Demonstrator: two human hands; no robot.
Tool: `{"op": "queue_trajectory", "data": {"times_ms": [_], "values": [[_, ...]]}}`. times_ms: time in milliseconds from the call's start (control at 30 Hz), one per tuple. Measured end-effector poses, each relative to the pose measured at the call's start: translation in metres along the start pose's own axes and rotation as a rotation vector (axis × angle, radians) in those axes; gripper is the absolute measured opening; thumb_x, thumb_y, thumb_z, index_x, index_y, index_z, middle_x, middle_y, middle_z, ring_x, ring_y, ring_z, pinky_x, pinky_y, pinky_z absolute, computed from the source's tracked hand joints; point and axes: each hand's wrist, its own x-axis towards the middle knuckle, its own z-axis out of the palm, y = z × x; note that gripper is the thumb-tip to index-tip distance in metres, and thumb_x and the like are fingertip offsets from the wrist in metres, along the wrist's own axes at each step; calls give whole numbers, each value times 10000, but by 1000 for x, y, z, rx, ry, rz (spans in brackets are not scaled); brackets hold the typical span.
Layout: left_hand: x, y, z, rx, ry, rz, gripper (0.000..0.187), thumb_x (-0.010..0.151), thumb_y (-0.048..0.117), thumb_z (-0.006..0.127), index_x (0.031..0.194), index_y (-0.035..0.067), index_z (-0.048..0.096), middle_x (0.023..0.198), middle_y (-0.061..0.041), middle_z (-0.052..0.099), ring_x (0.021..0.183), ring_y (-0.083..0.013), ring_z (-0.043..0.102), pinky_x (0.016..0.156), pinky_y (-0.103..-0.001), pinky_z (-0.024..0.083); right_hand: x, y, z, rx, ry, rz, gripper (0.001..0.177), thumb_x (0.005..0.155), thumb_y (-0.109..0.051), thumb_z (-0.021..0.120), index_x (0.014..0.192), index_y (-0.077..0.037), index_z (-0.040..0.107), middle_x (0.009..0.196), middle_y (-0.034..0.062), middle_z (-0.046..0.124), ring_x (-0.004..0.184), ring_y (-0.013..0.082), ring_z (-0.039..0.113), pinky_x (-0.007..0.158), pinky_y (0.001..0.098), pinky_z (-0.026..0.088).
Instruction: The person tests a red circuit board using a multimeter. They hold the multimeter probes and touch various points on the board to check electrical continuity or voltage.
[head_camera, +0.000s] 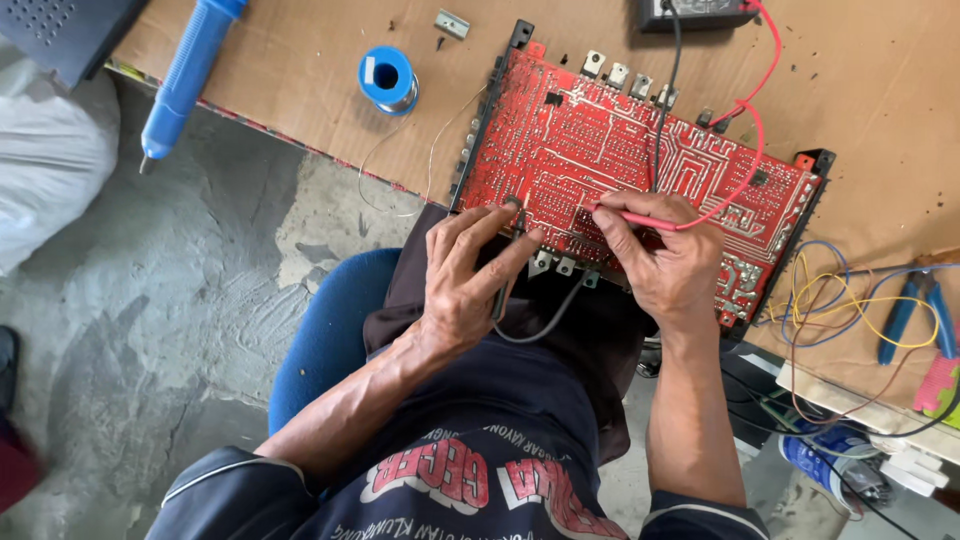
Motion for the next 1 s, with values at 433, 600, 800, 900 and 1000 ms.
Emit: {"op": "queue_trajectory", "data": {"times_ms": [433,600,800,900,1000], "values": [[-10,-4,10,-44,16,-62,258,988,215,657,1204,120,762,1134,-41,764,1097,-253,716,994,-391,477,7,-5,28,150,67,-70,86,955,1,776,993,69,738,882,226,727,843,346,728,759,424,580],[-2,-4,10,-82,20,-70,241,984,186,663,1188,102,760,1092,-51,760,1060,-262,714,966,-391,474,5,-4,31,129,74,-55,98,939,-4,789,966,68,728,856,212,712,842,368,734,734,421,567],[2,-3,8,-68,6,-60,221,998,188,646,1158,84,758,1056,-67,748,1032,-284,707,956,-398,470,6,-4,34,106,88,-90,93,933,-9,789,951,62,732,846,201,709,816,372,725,715,426,561],[3,-1,8,-63,-1,-58,212,992,175,652,1147,79,757,1052,-73,743,1029,-291,704,953,-406,471,5,-4,34,97,96,-103,92,930,-8,787,943,63,730,851,203,714,805,378,724,706,428,560],[5,0,8,-61,-1,-53,214,984,159,656,1151,71,756,1054,-78,742,1025,-296,704,949,-405,473,6,-4,35,100,102,-105,93,929,-7,782,941,67,727,848,204,709,800,382,720,704,435,558]]}}
